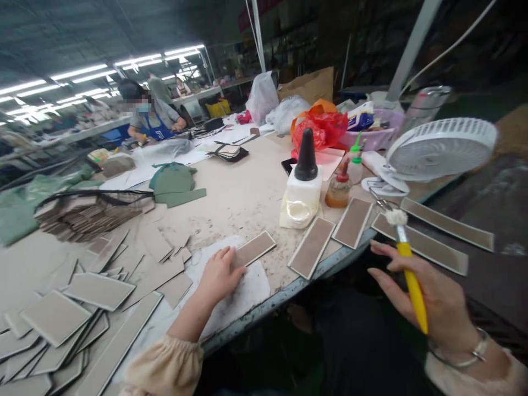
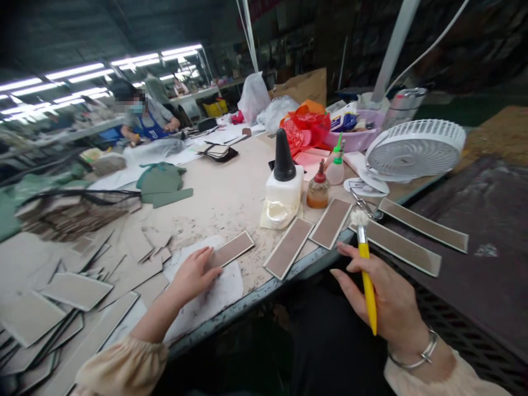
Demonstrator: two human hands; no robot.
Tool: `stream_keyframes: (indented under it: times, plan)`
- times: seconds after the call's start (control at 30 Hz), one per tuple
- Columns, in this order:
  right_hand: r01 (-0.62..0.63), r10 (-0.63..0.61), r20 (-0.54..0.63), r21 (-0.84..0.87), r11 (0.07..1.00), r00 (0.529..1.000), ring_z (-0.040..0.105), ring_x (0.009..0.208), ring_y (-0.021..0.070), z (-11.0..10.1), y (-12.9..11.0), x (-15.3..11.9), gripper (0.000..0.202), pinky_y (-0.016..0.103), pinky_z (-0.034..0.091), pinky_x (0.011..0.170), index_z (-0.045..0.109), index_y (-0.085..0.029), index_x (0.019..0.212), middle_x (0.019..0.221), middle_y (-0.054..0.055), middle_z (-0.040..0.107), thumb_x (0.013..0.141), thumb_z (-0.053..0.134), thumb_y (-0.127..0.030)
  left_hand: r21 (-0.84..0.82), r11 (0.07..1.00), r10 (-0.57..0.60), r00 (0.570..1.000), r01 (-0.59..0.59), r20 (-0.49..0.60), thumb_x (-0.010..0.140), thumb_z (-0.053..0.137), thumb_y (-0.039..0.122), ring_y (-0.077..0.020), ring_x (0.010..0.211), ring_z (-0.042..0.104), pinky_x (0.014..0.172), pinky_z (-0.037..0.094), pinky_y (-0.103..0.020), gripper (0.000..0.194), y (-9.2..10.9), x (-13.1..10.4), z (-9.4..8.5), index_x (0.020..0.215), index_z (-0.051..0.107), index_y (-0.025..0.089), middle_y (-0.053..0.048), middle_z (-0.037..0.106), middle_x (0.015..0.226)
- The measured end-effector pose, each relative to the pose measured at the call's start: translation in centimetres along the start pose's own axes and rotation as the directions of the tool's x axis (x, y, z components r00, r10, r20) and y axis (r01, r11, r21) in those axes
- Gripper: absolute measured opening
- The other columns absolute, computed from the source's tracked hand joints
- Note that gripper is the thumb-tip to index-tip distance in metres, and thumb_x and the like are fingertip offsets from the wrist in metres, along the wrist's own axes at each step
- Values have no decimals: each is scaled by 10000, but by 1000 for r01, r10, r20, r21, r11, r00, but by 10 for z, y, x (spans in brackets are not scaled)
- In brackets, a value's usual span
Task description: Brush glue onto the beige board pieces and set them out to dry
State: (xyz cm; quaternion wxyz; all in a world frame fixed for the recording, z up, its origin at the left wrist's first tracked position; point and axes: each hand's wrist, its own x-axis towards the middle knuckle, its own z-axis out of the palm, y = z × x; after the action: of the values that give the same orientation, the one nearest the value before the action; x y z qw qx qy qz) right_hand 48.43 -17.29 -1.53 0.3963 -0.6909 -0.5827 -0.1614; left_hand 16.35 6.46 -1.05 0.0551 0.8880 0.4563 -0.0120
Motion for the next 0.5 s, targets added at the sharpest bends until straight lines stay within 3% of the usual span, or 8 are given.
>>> stream_keyframes:
  times: [0.1,0.23,0.4,0.5]
  plan:
    - [50,-57,68,100,994,996,665,997,275,9,-34,16,226,429,554,796,502,-302,965,1155,68,666,808,663,-321,-41,999,33,999,-33,-5,825,578,387,-291,1243,485,1059,375,-416,519,-11,-2,5,1274,538,131,-163,531,1348]
    - [97,-163,223,283,954,961,609,1110,249,20,-74,29,210,426,539,876,482,-282,984,1172,80,643,838,617,-215,-91,994,51,998,-53,-21,828,570,359,-270,1168,518,1024,395,-378,466,-10,-3,5,1241,568,144,-134,569,1263]
    - [91,-240,329,409,908,913,582,1125,235,38,-104,36,166,407,516,895,476,-257,967,1036,74,653,865,562,-160,-152,983,-102,994,107,40,700,690,389,-264,1099,551,933,441,-348,733,-5,3,-5,1345,465,126,-141,547,1194]
    - [74,-238,350,423,903,906,589,1085,245,49,-115,48,144,411,517,859,478,-245,977,990,73,642,875,549,-172,-198,967,-140,984,159,107,616,735,396,-268,1034,577,848,458,-332,738,-5,9,-7,1275,527,137,-129,563,1156]
